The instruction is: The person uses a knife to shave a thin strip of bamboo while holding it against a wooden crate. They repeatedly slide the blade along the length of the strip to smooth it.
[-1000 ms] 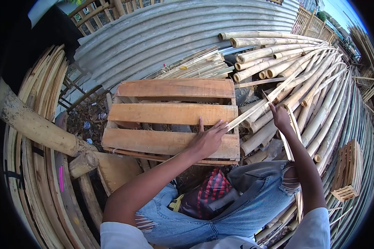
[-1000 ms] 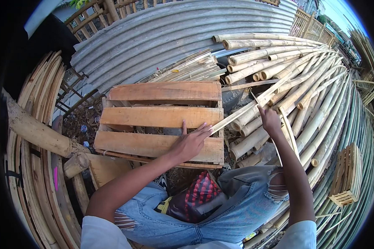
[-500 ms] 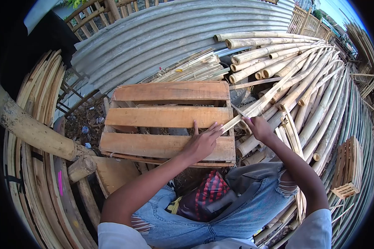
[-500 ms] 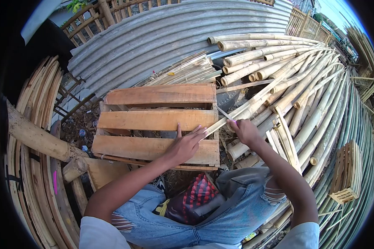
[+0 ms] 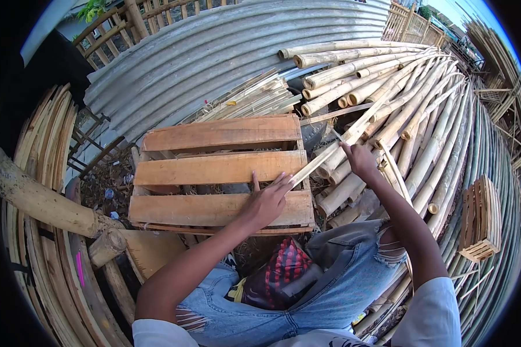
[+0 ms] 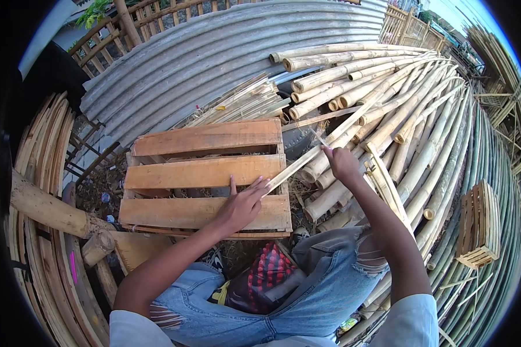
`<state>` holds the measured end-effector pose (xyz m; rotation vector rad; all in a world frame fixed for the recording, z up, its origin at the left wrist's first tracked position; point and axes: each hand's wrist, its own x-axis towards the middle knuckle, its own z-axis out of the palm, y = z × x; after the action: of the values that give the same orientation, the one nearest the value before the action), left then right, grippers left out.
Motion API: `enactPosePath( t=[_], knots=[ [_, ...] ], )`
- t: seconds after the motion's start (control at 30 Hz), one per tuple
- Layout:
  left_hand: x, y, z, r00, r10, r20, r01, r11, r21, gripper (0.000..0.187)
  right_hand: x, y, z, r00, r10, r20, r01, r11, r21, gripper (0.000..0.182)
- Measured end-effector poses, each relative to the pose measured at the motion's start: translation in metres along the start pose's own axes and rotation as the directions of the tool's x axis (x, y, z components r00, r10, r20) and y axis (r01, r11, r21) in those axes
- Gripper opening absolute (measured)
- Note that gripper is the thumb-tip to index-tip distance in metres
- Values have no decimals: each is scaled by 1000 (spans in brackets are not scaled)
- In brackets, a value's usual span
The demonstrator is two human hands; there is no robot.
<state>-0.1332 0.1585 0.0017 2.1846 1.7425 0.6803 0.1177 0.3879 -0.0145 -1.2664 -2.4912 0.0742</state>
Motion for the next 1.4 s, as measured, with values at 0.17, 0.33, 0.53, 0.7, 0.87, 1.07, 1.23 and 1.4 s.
enactPosePath(
  t=[0.17,0.33,0.53,0.7,0.87,1.07,1.23,1.4],
  knots=[
    [0,-3,-2,999,43,-11,-43,999,10,38,-18,-20,-13,991,-24,135,22,1000,20,60],
    [-2,-2,-1,1000,18,-24,-18,1000,-1,38,-24,-52,-31,955,11,298,-19,1000,25,63],
    [-1,1,-1,998,-59,-1,59,995,-85,37,-17,-18,-9,991,88,102,-101,986,135,65],
    [-1,-2,4,997,-63,-36,60,995,-76,37,-25,-85,-30,949,-74,306,52,995,81,59],
    [-1,1,-3,998,-61,-13,60,997,-50,38,-2,16,-5,983,139,123,-134,990,-45,54],
    [-2,-3,4,998,-62,-21,61,996,-67,39,-37,-92,-27,886,-150,439,62,976,208,59],
    [-2,0,1,999,-38,-26,38,999,-3,38,-2,25,0,1000,13,7,-13,1000,5,54],
    [-1,-4,7,996,-67,-59,63,996,-66,37,-25,-81,-28,908,-87,411,9,982,188,59]
  ],
)
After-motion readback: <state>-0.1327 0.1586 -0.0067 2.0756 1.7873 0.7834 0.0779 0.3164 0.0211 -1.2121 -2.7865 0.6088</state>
